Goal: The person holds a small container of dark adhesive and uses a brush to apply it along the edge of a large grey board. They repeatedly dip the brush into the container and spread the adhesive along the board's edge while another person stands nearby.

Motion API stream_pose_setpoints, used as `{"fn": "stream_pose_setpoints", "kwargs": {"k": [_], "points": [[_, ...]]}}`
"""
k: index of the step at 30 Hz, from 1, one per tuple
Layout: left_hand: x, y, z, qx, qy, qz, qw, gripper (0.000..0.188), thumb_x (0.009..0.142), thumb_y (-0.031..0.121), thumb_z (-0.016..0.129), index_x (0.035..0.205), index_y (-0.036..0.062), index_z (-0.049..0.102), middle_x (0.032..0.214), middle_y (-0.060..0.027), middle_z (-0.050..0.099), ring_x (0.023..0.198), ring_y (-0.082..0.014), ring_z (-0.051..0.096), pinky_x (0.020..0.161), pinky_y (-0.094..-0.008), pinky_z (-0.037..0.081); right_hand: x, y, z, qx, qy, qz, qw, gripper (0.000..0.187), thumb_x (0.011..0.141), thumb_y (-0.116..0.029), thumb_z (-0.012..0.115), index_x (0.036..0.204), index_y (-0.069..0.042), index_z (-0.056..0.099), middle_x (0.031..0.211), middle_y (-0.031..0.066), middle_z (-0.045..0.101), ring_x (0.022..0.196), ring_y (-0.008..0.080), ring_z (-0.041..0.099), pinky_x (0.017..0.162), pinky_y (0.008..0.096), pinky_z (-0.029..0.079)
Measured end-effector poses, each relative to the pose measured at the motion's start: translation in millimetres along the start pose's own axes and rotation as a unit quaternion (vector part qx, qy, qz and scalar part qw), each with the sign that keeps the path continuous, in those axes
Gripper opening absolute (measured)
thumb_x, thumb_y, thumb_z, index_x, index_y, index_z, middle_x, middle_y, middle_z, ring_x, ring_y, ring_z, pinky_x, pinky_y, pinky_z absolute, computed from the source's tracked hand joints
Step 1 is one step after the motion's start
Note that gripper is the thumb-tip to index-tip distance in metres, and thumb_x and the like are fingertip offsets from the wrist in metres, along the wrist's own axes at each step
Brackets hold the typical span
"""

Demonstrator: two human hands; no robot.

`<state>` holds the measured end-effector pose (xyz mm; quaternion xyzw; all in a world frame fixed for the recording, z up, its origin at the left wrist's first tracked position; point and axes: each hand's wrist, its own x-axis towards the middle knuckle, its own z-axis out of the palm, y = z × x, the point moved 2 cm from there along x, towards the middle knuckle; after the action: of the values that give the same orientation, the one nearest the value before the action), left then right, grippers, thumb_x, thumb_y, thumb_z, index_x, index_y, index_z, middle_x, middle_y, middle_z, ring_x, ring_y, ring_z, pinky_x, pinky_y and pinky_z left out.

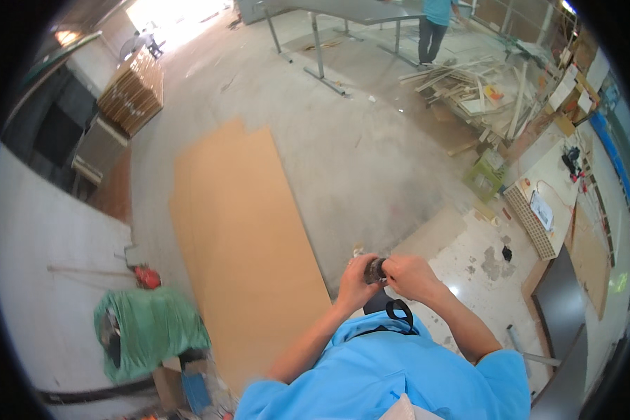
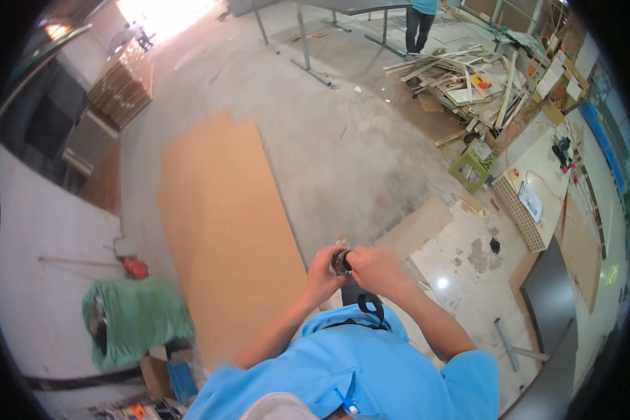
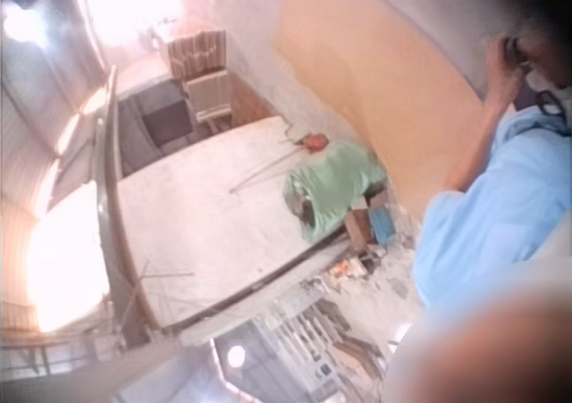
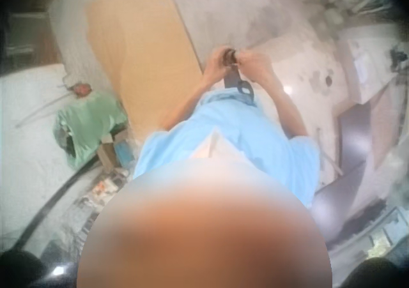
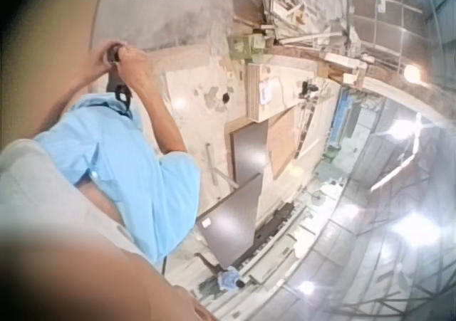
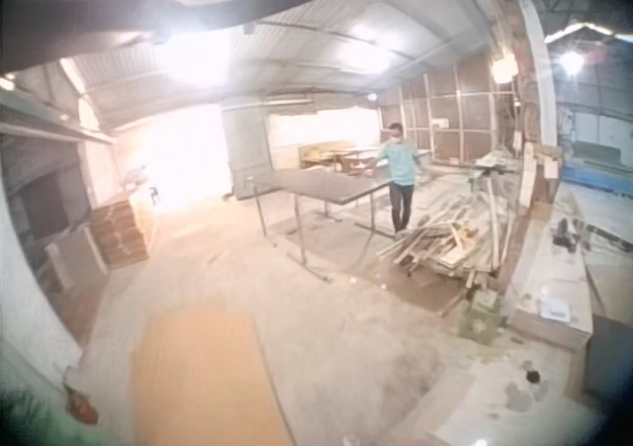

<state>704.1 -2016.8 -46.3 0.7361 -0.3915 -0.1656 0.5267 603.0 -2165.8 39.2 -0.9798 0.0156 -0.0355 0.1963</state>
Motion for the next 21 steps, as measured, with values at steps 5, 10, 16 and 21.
{"fn": "stream_pose_setpoints", "kwargs": {"k": [5,10,16,21], "points": [[151,-47,-46,0.008,0.004,-0.025,1.0,0.065,0.074,0.014,0.095,0.132,0.007,0.066,0.124,-0.0158,0.07,0.119,-0.0362,0.065,0.102,-0.0458,0.053,152,70,-23,0.015,0.029,0.009,0.999,0.009,0.088,-0.01,0.07,0.095,-0.006,0.065,0.092,0.012,0.067,0.084,0.0358,0.072,0.067,0.0481,0.059],[284,-80,-100,0.023,0.05,-0.063,0.996,0.065,0.076,0.016,0.095,0.133,0.0064,0.065,0.125,-0.0174,0.069,0.117,-0.0367,0.065,0.102,-0.045,0.052,297,122,-53,0.049,0.006,-0.023,0.999,0.009,0.087,-0.008,0.07,0.095,-0.006,0.065,0.093,0.0127,0.067,0.084,0.0366,0.072,0.068,0.0494,0.059],[427,-133,-166,0.013,0.102,-0.081,0.991,0.064,0.077,0.019,0.095,0.132,0.0059,0.066,0.124,-0.017,0.07,0.117,-0.0353,0.066,0.101,-0.0448,0.053,468,182,-64,0.045,-0.022,-0.055,0.997,0.012,0.086,-0.007,0.072,0.095,-0.005,0.065,0.092,0.0124,0.067,0.082,0.0365,0.072,0.068,0.0494,0.058],[557,-193,-231,-0.008,0.094,-0.091,0.991,0.064,0.074,0.015,0.096,0.13,0.0054,0.066,0.122,-0.0144,0.071,0.114,-0.0338,0.066,0.099,-0.0446,0.053,626,229,-60,0.026,-0.004,-0.035,0.999,0.013,0.085,-0.008,0.075,0.094,-0.006,0.065,0.09,0.0106,0.066,0.079,0.0352,0.071,0.067,0.048,0.058]]}}
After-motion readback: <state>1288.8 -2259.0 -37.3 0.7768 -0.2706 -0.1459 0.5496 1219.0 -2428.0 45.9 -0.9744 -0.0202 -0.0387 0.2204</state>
